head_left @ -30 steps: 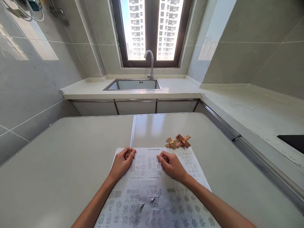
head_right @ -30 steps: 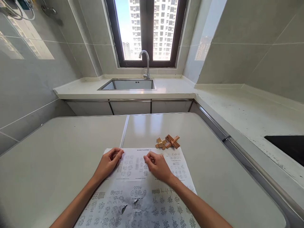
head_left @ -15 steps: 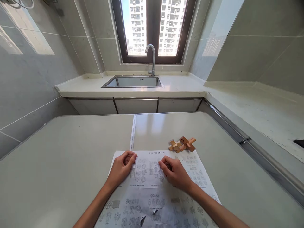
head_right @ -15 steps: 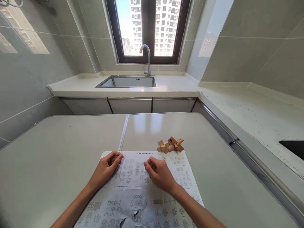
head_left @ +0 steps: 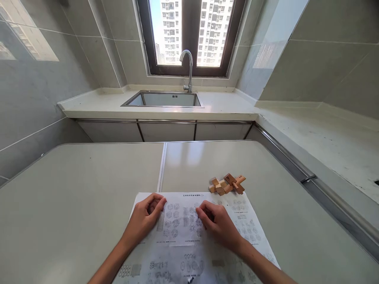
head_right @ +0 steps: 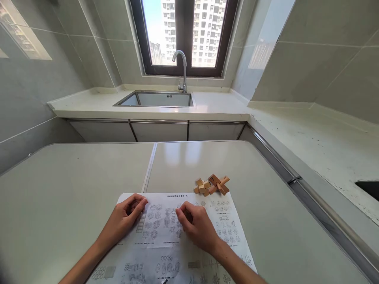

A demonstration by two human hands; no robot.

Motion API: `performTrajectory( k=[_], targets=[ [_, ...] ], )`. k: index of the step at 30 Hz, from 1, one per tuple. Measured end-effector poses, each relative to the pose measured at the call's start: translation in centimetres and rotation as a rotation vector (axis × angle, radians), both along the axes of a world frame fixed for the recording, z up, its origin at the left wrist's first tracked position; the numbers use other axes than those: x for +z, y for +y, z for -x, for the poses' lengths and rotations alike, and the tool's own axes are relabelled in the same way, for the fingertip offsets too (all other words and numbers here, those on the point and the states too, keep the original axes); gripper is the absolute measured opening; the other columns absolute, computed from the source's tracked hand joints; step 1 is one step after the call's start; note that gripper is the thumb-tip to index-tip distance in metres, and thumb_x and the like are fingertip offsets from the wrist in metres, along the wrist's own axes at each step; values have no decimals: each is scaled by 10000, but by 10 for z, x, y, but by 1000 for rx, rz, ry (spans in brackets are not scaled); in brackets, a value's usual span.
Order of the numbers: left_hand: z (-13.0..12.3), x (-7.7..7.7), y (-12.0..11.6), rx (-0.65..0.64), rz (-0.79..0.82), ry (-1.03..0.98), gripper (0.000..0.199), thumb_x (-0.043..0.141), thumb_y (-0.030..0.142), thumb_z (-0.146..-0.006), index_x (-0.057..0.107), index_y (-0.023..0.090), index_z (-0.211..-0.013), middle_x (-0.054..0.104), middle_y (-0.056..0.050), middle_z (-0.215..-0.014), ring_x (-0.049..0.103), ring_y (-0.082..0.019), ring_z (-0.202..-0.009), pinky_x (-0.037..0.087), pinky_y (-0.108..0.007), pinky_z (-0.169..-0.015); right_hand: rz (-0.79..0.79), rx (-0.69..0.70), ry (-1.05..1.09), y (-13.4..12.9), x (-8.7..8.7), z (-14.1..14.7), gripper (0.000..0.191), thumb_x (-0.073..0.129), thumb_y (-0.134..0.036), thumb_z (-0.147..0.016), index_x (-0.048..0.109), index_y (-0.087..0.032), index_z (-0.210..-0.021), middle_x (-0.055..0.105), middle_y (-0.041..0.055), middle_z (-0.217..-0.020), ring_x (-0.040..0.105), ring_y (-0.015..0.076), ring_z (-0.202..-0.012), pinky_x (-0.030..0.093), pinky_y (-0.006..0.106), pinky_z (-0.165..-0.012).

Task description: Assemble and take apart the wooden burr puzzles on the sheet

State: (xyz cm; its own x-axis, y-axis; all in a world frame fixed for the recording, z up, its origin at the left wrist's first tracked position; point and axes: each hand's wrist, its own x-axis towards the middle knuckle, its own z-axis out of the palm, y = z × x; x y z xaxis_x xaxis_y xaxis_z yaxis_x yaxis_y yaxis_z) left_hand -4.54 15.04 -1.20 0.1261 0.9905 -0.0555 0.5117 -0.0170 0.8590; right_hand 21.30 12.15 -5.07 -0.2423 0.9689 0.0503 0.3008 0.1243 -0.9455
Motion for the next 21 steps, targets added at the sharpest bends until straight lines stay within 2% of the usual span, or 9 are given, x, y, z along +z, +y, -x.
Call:
performTrajectory(
  k=[5, 11, 21],
  targets=[
    [19, 2, 15, -73, 17, 29, 421, 566, 617, -948, 683, 221, -868, 516, 39, -567, 437, -150, -538, 354, -249, -539, -3, 1, 3, 0, -1, 0, 405, 498, -469, -1051, 467, -237, -721, 471, -46, -558, 374, 134, -512, 299, 283, -520],
    [44, 0, 35, -15, 8, 66, 447, 553, 647, -952, 674, 222, -880, 545, 40, -573, 483, -150, -521, 404, -246, -543, 23, 12, 8, 0, -3, 2, 399, 506, -467, -1046, 457, -239, -723, 419, -55, -565, 347, 134, -516, 286, 290, -518],
    [43, -3, 37, -39, 26, 77, 438, 555, 632, -949, 676, 222, -853, 509, 40, -564, 458, -147, -529, 390, -241, -530, 23, 0, -7, 0, -1, 3, 383, 529, -448, -1034, 471, -240, -718, 387, -59, -561, 323, 130, -501, 256, 295, -497]
  ],
)
